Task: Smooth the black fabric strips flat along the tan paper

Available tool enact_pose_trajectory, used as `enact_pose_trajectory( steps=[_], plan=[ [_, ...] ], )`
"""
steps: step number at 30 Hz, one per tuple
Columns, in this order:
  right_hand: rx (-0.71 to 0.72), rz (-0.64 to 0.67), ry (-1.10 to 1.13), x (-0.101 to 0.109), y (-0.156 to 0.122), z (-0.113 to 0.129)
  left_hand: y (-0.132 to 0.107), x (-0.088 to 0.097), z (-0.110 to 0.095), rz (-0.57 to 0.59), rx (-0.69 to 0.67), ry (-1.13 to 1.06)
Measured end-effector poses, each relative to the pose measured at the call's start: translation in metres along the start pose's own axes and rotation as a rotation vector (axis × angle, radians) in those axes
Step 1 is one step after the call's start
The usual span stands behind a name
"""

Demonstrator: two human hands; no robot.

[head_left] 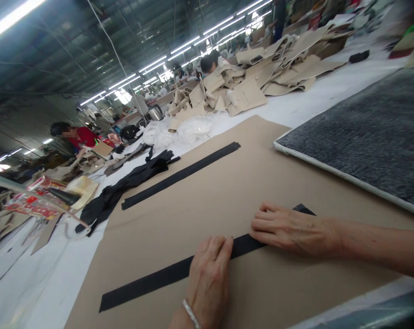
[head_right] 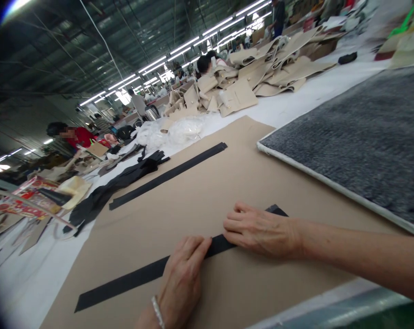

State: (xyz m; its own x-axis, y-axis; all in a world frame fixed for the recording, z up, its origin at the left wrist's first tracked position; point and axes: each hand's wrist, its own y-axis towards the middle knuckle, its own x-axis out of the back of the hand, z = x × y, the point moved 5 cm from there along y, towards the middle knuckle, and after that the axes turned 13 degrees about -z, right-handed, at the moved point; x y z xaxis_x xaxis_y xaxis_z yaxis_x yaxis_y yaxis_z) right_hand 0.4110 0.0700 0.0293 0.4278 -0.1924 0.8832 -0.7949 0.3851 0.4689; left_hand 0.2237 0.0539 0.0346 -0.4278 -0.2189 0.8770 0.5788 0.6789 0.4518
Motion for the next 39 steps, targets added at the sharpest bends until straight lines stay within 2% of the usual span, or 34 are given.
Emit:
enact_pose_trajectory(
  steps=[3,6,9,12,15,17,18,20,22,25,28,31,39],
  plan=[
    [-0.003,0.004,-0.016,-0.001,0.000,0.000,0.008,-0.015,-0.012,0.053,-0.055,-0.039],
    [-0.002,-0.018,-0.015,0.001,0.000,0.000,-0.003,-0.011,-0.002,0.050,-0.066,-0.005],
    [-0.006,-0.056,0.013,0.004,0.001,0.000,-0.031,0.011,0.026,0.011,-0.059,0.057],
    [-0.003,-0.066,0.034,0.003,0.000,0.000,-0.074,0.042,0.068,-0.007,-0.041,0.173],
    [0.003,-0.089,0.040,0.002,-0.001,-0.001,-0.114,0.074,0.111,0.044,-0.008,0.348],
    [0.005,-0.110,0.042,0.002,-0.001,-0.001,-0.125,0.090,0.127,0.063,0.046,0.463],
    [0.005,-0.114,0.042,0.002,-0.001,-0.001,-0.122,0.094,0.127,0.044,0.069,0.492],
    [0.004,-0.102,0.039,0.002,0.000,0.000,-0.100,0.090,0.107,-0.053,0.098,0.461],
    [0.004,-0.080,0.023,0.001,0.001,0.001,-0.064,0.071,0.070,-0.167,0.106,0.291],
    [0.004,-0.039,-0.029,-0.001,0.002,0.002,-0.010,0.020,0.006,-0.121,0.084,-0.047],
    [0.002,-0.020,-0.048,-0.003,0.001,0.001,0.016,-0.020,-0.030,-0.016,0.079,-0.131],
    [0.011,-0.015,-0.057,-0.001,-0.002,-0.001,0.017,-0.033,-0.035,0.034,0.064,-0.105],
    [0.029,-0.010,-0.090,0.011,-0.017,-0.008,0.012,-0.033,-0.027,-0.013,0.005,-0.084]
  ],
)
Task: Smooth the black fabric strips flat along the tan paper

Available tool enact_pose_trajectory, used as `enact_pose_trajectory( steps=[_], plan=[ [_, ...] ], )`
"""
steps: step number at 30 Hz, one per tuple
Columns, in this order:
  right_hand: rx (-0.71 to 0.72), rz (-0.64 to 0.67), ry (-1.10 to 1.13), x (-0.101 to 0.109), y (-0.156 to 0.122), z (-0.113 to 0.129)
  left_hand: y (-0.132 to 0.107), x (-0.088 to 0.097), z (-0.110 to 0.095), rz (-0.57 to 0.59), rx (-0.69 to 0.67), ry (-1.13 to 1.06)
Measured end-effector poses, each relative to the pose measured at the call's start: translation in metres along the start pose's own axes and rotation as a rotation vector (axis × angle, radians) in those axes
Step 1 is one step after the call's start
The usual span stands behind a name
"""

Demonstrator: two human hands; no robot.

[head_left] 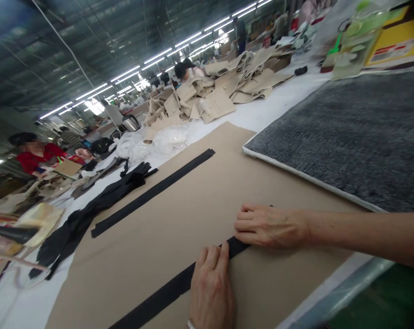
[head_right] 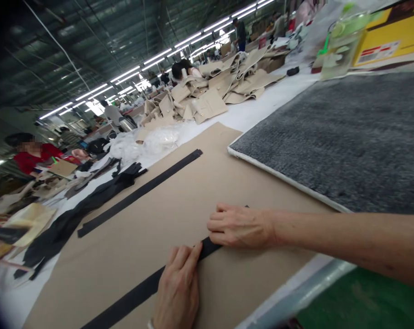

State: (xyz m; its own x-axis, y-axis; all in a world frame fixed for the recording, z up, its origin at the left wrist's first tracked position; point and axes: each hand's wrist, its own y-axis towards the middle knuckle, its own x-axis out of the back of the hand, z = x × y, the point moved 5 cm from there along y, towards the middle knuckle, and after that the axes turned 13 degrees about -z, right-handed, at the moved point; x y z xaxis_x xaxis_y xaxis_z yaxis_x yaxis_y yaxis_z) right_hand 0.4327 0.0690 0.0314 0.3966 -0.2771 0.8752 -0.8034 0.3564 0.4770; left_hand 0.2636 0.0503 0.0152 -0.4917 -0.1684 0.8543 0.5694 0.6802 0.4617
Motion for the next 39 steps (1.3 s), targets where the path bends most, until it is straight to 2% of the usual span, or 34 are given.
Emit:
enact_pose_trajectory(
  steps=[6,15,21,28,35,39],
  plan=[
    [-0.004,0.021,-0.004,0.009,-0.010,-0.004,0.001,-0.007,-0.001,0.049,-0.026,0.100],
    [-0.038,0.071,-0.041,0.018,-0.031,-0.009,0.016,-0.009,-0.012,0.102,-0.132,0.285],
    [-0.064,0.058,-0.034,0.026,-0.043,-0.012,0.019,-0.011,-0.014,0.159,-0.083,0.339],
    [-0.133,0.067,-0.027,0.031,-0.058,-0.016,0.020,-0.008,-0.020,0.153,-0.053,0.388],
    [-0.186,0.108,-0.019,0.039,-0.067,-0.018,0.019,-0.009,-0.021,0.131,-0.076,0.415],
    [-0.212,0.106,-0.038,0.047,-0.081,-0.018,0.018,-0.009,-0.023,0.107,-0.088,0.440]
  ],
)
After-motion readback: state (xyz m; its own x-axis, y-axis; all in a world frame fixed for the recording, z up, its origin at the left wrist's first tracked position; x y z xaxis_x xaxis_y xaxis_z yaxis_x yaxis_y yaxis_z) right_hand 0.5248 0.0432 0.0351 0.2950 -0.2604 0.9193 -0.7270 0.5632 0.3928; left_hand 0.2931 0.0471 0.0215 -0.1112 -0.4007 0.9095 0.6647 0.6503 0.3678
